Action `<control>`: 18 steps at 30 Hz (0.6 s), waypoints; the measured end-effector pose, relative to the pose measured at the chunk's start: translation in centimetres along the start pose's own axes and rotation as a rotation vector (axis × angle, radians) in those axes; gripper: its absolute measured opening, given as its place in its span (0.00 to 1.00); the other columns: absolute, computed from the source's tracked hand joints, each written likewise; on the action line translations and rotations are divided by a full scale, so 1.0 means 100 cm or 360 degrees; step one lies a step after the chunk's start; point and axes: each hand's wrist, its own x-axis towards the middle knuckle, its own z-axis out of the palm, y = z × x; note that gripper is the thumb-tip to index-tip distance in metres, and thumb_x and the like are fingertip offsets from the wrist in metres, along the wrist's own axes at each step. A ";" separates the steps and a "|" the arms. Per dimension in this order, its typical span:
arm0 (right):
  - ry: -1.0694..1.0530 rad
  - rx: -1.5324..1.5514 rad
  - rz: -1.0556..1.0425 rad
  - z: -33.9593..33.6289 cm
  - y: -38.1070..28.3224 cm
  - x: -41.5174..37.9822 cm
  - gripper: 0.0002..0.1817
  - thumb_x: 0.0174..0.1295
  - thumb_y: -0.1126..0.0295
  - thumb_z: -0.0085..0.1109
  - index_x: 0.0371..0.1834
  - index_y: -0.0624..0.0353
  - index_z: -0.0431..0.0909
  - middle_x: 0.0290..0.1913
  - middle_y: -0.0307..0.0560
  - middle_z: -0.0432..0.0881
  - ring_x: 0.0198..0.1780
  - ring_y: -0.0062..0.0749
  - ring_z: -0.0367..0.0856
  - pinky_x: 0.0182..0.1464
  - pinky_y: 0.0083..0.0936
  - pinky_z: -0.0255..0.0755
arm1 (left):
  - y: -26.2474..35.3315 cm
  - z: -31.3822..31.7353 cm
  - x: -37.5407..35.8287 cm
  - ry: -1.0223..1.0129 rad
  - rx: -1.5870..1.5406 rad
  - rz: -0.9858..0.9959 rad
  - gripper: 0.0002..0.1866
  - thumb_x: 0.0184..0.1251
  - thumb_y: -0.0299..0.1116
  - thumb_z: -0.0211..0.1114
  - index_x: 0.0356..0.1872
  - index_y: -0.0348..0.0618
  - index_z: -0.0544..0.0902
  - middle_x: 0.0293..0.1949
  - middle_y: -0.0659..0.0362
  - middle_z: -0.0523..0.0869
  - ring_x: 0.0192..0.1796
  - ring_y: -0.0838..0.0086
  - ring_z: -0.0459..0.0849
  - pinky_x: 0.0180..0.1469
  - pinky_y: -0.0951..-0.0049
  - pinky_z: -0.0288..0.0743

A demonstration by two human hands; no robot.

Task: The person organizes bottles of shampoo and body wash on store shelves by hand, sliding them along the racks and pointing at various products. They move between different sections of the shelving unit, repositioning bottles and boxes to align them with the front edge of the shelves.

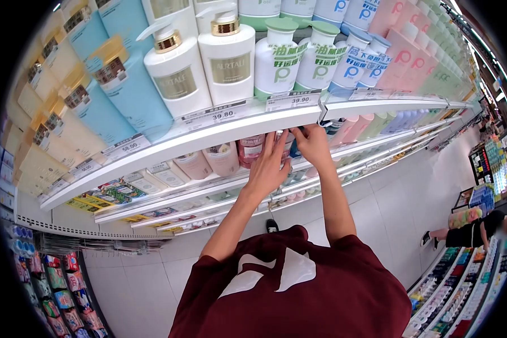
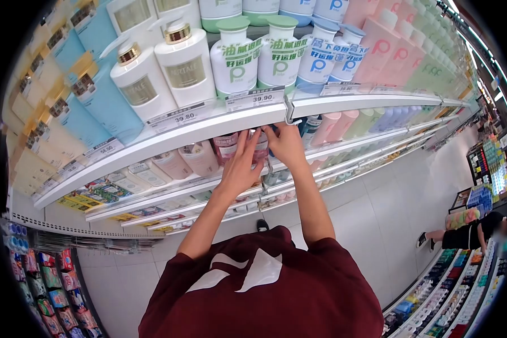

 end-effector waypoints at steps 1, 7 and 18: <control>-0.0001 0.0006 -0.0002 0.000 -0.002 -0.001 0.13 0.66 0.65 0.67 0.44 0.65 0.87 0.20 0.57 0.81 0.19 0.44 0.79 0.26 0.37 0.68 | -0.004 0.004 0.003 0.0023 0.0007 0.0034 0.44 0.63 0.31 0.69 0.81 0.49 0.60 0.82 0.46 0.54 0.62 0.47 0.83 0.49 0.52 0.85; 0.0077 -0.0080 -0.0039 0.010 0.008 -0.002 0.10 0.63 0.67 0.69 0.39 0.63 0.88 0.19 0.55 0.81 0.20 0.45 0.81 0.26 0.38 0.70 | -0.011 0.015 0.006 0.0141 0.0071 -0.0010 0.39 0.63 0.32 0.67 0.78 0.49 0.67 0.77 0.45 0.64 0.50 0.46 0.88 0.39 0.50 0.86; 0.0318 0.0002 -0.0165 0.016 0.006 -0.004 0.19 0.63 0.66 0.72 0.20 0.68 0.80 0.11 0.49 0.73 0.11 0.30 0.66 0.20 0.32 0.58 | -0.006 0.019 0.004 0.0209 0.0196 -0.0049 0.37 0.62 0.35 0.67 0.76 0.52 0.69 0.76 0.46 0.66 0.45 0.46 0.90 0.33 0.49 0.86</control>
